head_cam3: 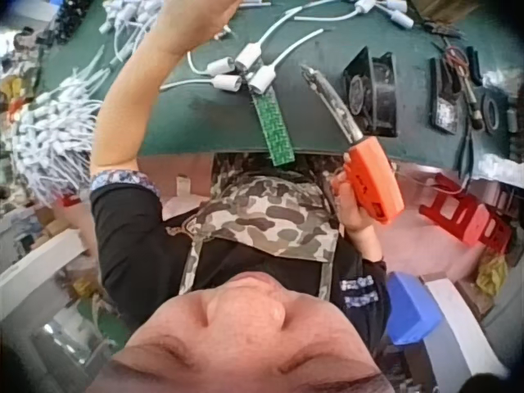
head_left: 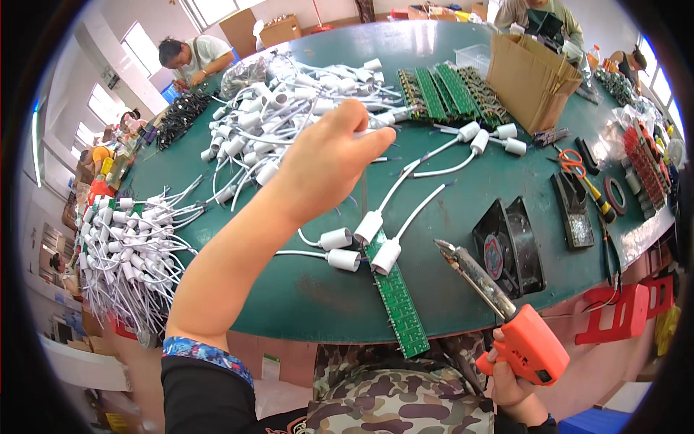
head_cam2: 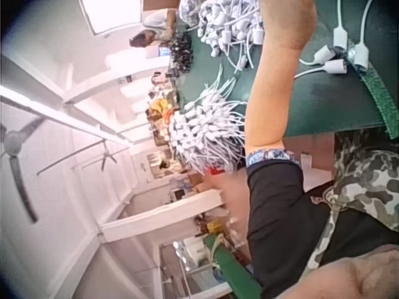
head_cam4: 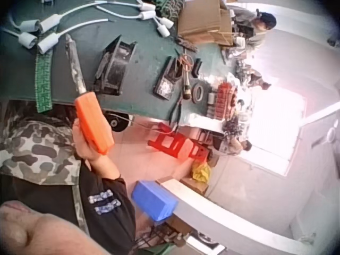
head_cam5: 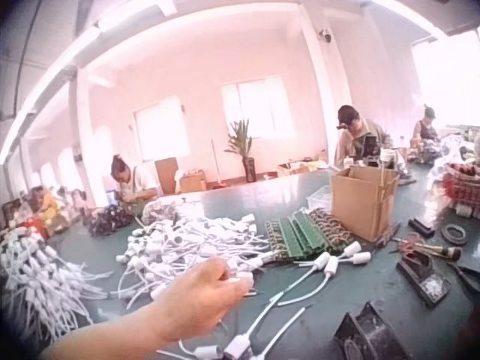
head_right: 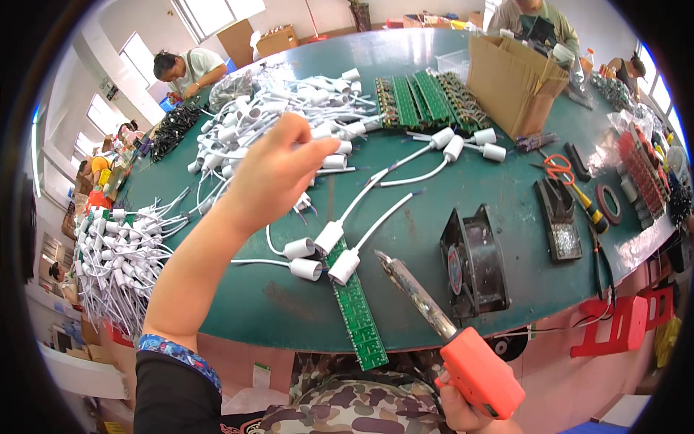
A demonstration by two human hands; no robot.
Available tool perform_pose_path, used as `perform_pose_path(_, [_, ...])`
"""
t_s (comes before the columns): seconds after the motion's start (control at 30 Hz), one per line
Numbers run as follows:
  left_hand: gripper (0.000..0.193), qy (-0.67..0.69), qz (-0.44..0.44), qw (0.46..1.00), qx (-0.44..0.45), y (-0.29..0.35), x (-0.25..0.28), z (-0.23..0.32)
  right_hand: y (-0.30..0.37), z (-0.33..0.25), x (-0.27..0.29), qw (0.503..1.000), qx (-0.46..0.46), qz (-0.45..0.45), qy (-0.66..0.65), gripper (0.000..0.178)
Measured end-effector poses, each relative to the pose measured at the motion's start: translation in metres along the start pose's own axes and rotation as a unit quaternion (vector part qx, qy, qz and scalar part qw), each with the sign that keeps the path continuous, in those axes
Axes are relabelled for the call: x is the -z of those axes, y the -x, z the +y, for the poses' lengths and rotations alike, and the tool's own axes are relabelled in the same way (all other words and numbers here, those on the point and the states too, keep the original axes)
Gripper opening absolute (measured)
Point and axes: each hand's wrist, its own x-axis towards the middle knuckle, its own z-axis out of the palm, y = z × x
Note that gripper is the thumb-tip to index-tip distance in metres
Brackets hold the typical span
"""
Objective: The person solders the wires of light sockets onto a circuit board using a soldering iron, repeatedly picking up sockets from a pile and attaching their wire leads to the board.
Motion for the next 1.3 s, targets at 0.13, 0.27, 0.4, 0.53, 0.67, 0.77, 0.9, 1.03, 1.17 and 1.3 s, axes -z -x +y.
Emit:
perform_pose_path(0.13, [0.033,0.114,-0.041,0.992,0.033,0.032,0.037,0.057,0.005,0.001,-0.009,0.998,0.001,0.053,-0.030,0.053])
perform_pose_path(0.27, [0.027,0.212,-0.076,0.970,0.088,0.105,0.018,0.092,-0.002,0.001,0.004,0.994,0.035,-0.087,0.055,0.048])
perform_pose_path(0.4, [0.020,0.244,-0.074,0.951,0.174,0.135,-0.007,0.110,-0.012,-0.006,-0.014,0.980,0.104,-0.046,0.164,0.013])
perform_pose_path(0.53, [0.025,0.220,-0.039,0.963,0.151,0.140,-0.016,0.110,-0.012,-0.004,-0.018,0.981,0.087,-0.067,0.160,0.015])
perform_pose_path(0.67, [0.027,0.192,-0.023,0.971,0.143,0.142,-0.020,0.110,-0.025,-0.007,-0.025,0.980,0.093,-0.089,0.153,0.018])
perform_pose_path(0.77, [0.029,0.188,-0.016,0.972,0.140,0.142,-0.022,0.110,-0.027,0.001,-0.024,0.966,0.149,-0.110,0.180,0.025])
perform_pose_path(0.9, [0.033,0.150,-0.014,0.982,0.115,0.142,-0.024,0.108,-0.029,0.017,-0.022,0.954,0.214,-0.128,0.165,0.047])
perform_pose_path(1.03, [0.035,0.114,-0.006,0.988,0.100,0.143,-0.026,0.107,-0.037,0.014,-0.024,0.942,0.235,-0.142,0.192,0.055])
perform_pose_path(1.17, [0.037,0.101,-0.010,0.991,0.090,0.142,-0.028,0.107,-0.040,0.022,-0.025,0.941,0.243,-0.151,0.180,0.058])
perform_pose_path(1.3, [0.036,0.099,-0.009,0.991,0.085,0.143,-0.028,0.108,-0.042,0.023,-0.026,0.940,0.249,-0.163,0.168,0.060])
